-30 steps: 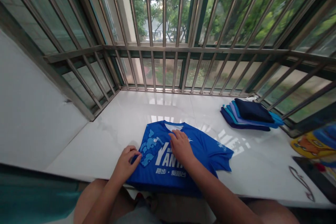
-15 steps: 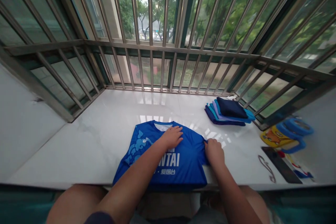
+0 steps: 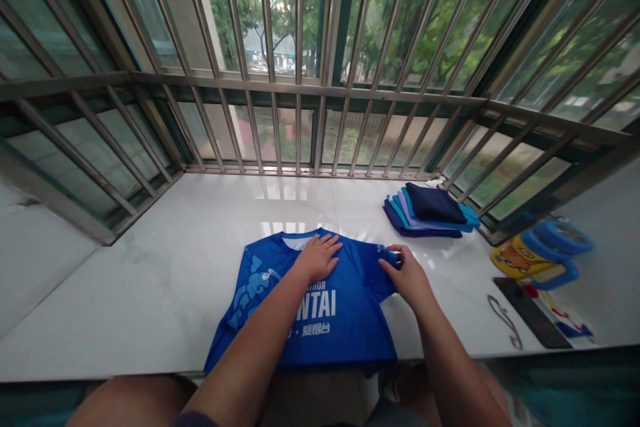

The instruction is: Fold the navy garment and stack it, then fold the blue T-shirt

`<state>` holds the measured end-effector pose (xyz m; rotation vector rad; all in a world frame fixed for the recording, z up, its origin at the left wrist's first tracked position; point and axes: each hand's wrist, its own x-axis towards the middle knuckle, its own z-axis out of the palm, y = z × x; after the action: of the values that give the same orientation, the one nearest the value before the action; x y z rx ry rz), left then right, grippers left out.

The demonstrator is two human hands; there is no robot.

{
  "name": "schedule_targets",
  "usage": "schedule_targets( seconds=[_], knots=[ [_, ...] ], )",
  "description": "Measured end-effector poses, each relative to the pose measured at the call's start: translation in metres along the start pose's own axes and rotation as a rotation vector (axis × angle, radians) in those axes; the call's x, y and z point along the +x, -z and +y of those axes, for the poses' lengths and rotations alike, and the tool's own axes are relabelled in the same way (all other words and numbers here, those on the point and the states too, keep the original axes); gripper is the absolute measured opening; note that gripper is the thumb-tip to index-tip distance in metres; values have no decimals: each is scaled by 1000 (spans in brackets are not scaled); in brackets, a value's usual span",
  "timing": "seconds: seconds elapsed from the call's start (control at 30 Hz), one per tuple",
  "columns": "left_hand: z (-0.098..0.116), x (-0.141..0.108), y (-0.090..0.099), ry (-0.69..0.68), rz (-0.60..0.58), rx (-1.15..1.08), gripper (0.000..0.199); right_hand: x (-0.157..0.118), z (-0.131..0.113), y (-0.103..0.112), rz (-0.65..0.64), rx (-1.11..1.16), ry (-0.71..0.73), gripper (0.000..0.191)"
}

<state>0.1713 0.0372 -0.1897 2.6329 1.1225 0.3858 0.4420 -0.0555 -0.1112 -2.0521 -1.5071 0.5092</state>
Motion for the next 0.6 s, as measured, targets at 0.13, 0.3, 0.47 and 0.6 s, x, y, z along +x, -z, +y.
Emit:
schedule_targets(
  seconds=[0.13,0.3,0.47,0.6],
  knots=[
    [1,0,0,11,-2,0,55,-64,-39,-24,-142,-83,365,46],
    [-1,0,1,43,15,-40,51,-115,-47,-28,-458,-167,457,39],
    [0,3,6,67,25,-73,47,-96,-17,-12,-196,-327,173,34],
    [3,20,16,53,45,-54,37,-80,0,-22,-153,-450,74,29]
  ],
)
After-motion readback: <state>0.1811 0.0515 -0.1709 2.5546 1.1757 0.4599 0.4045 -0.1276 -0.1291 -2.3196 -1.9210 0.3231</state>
